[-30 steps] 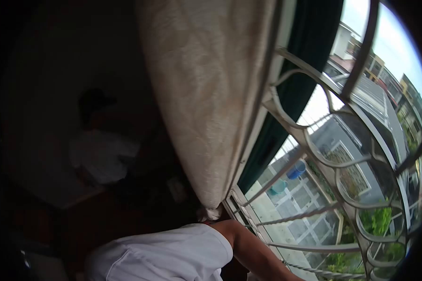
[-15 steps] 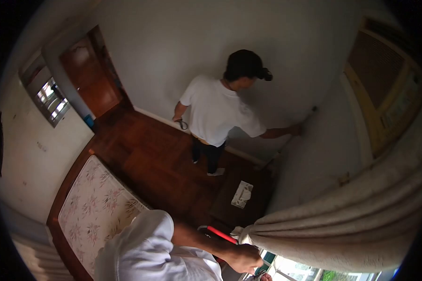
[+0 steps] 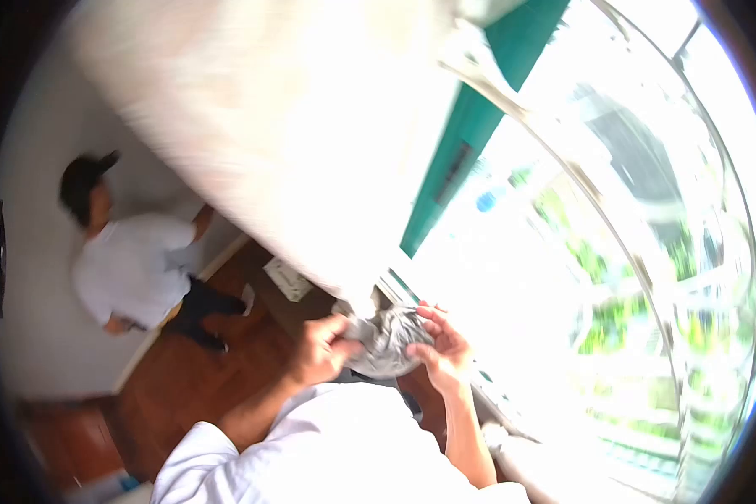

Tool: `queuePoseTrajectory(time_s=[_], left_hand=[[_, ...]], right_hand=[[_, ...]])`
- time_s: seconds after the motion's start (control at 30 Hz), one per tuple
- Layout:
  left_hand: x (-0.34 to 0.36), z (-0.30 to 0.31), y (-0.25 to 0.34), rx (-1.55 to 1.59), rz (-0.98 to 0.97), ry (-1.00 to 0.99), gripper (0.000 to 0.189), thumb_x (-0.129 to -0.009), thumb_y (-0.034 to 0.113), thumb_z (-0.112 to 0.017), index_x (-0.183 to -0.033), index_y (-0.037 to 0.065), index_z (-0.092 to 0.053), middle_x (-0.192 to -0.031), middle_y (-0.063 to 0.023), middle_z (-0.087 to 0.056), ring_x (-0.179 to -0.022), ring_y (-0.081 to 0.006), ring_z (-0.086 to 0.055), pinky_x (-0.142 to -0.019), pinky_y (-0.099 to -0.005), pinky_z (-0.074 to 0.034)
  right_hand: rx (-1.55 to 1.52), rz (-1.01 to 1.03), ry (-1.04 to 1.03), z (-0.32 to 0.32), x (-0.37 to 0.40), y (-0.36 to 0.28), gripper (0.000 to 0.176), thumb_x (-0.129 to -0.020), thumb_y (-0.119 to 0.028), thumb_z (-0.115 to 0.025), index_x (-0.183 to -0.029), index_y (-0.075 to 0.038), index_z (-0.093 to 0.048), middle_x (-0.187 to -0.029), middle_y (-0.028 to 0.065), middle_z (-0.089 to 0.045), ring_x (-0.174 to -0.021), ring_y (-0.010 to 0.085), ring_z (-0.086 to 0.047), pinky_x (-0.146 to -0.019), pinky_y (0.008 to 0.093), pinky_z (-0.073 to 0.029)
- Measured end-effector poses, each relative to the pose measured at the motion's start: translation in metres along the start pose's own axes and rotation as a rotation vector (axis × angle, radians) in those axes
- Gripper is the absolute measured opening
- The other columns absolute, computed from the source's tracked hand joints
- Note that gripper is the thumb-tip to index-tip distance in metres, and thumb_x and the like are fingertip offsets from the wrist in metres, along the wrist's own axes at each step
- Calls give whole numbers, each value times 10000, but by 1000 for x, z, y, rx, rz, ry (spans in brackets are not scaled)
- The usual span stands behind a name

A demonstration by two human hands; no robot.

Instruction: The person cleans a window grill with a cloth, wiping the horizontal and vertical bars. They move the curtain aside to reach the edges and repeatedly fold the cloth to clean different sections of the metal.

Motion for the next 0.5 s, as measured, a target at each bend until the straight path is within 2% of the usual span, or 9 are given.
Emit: queuePoseTrajectory(time_s=[0.03, 0.1, 0.13, 0.2, 0.3, 0.37, 0.4, 0.43, 0.5], left_hand=[[0, 0, -3, -88, -44, -25, 104, -834, 1, -754, -876, -29, -663, -697, -134, -647, -640, -150, -615, -592, -340, -493], [3, -7, -7, -27, 138, -163, 83, -885, -41, -689, -968, -38, -699, -887, -32, -732, -803, -64, -615, -727, -259, -517], [-30, 29, -17, -24, 113, -224, 84, -900, -49, -677, -979, -43, -704, -861, 4, -712, -790, -57, -600, -721, -233, -501], [-23, 19, -11, -18, 181, -285, 89, -899, -51, -675, -983, -45, -705, -843, 12, -702, -784, -50, -592, -711, -228, -494], [-45, 11, -42, -80, 241, -401, 114, -904, -3, -695, -1010, -44, -699, -789, -4, -690, -721, -54, -585, -662, -240, -486], [-50, -7, -54, -423, -12, -231, 232, -874, 57, -755, -1073, -37, -679, -821, -57, -704, -644, -118, -605, -635, -268, -493], [-47, -12, -47, -395, 24, -282, 311, -838, 82, -788, -1100, -15, -651, -888, -109, -710, -685, -188, -638, -632, -305, -510], [-47, -17, -31, -388, 18, -310, 311, -838, 82, -788, -1100, -15, -651, -888, -109, -710, -685, -188, -638, -632, -305, -510], [-32, -45, 17, -86, -347, -471, 322, -787, 33, -786, -1063, 3, -623, -923, -104, -706, -772, -213, -642, -633, -327, -505]], right_hand=[[19, 118, 23, 14, 10, -8, 452, -722, 138, -788, -1157, 63, -688, -1348, 159, -574, -1008, 137, -635, -794, 249, -544], [11, 105, 115, 44, 43, -22, 241, -765, 185, -713, -918, 11, -648, -1361, 154, -577, -977, 87, -604, -812, 224, -511], [121, 65, 161, 12, 20, -19, 243, -789, 183, -689, -928, -1, -613, -1340, 142, -588, -966, 73, -593, -808, 209, -495], [220, 52, 226, 2, 55, -31, 243, -882, 151, -623, -980, -42, -511, -1269, 118, -631, -915, 35, -547, -797, 169, -441], [167, -18, 286, -4, 64, -26, 185, -994, 15, -629, -1033, -85, -478, -951, -29, -569, -764, 4, -436, -663, 168, -341], [93, 18, 355, 10, 66, -4, 174, -1007, -10, -627, -1050, -90, -478, -920, -47, -528, -745, 4, -414, -635, 173, -311], [31, 52, 387, 12, 65, 5, 166, -1019, -36, -625, -1067, -96, -478, -888, -66, -486, -726, 3, -392, -607, 178, -281], [32, 54, 416, 9, 64, 11, 166, -1019, -36, -625, -1067, -96, -478, -888, -66, -486, -726, 3, -392, -607, 178, -281], [-297, -23, 431, 12, 76, 6, 157, -1027, -51, -619, -1090, -93, -481, -918, -50, -527, -746, 6, -444, -619, 180, -357]])
Point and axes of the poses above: each hand's wrist, its own x-axis away from the middle knuckle, its own z-axis out of the back of the hand, y = z × x, the point moved 2 cm from there along -x, towards the middle knuckle
